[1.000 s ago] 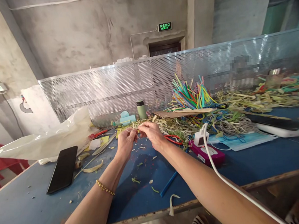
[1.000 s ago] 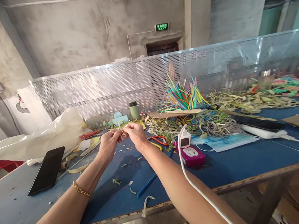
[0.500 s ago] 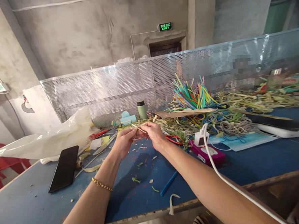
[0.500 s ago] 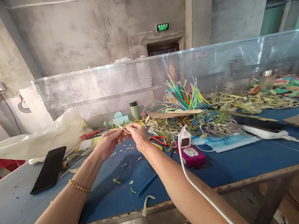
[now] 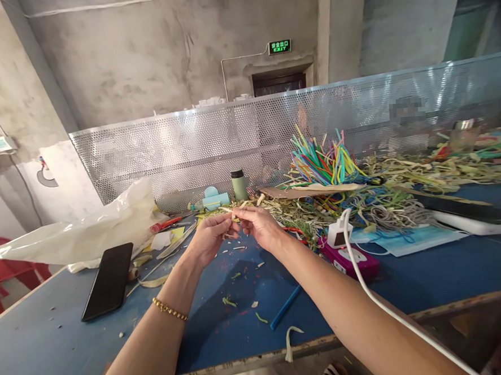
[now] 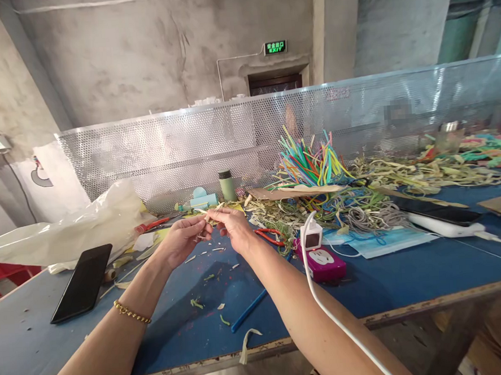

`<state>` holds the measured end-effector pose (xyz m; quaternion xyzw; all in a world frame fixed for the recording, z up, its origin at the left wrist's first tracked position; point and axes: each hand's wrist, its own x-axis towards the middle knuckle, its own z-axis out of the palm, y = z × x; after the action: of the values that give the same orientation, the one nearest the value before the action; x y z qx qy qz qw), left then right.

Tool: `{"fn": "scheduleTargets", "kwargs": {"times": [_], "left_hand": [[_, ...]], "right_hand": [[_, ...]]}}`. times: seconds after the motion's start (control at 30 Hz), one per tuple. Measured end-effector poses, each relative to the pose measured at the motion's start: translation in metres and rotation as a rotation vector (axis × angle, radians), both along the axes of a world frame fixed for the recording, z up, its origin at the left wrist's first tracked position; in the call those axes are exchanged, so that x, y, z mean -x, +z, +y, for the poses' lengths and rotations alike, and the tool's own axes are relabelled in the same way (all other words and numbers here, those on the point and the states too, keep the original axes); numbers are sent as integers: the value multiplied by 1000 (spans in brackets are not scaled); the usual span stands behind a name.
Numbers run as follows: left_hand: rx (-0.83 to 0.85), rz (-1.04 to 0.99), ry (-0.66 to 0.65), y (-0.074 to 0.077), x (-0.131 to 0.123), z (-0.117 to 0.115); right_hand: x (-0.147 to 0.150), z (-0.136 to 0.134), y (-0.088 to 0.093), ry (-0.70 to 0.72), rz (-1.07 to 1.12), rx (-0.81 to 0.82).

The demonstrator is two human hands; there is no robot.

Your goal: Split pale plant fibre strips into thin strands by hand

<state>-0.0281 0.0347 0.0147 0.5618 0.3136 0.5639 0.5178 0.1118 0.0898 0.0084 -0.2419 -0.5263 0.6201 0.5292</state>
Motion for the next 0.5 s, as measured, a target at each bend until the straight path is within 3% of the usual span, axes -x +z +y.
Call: {"fn": "scheduleTargets", "kwargs": {"times": [0.2,0.5], "left_hand": [[10,-8,-66,4,-2,-5],[-22,187,34,5,-1,-8]], "right_hand": [[-7,3,6,61,135,61],[-15,7,15,56,277,165]]}}
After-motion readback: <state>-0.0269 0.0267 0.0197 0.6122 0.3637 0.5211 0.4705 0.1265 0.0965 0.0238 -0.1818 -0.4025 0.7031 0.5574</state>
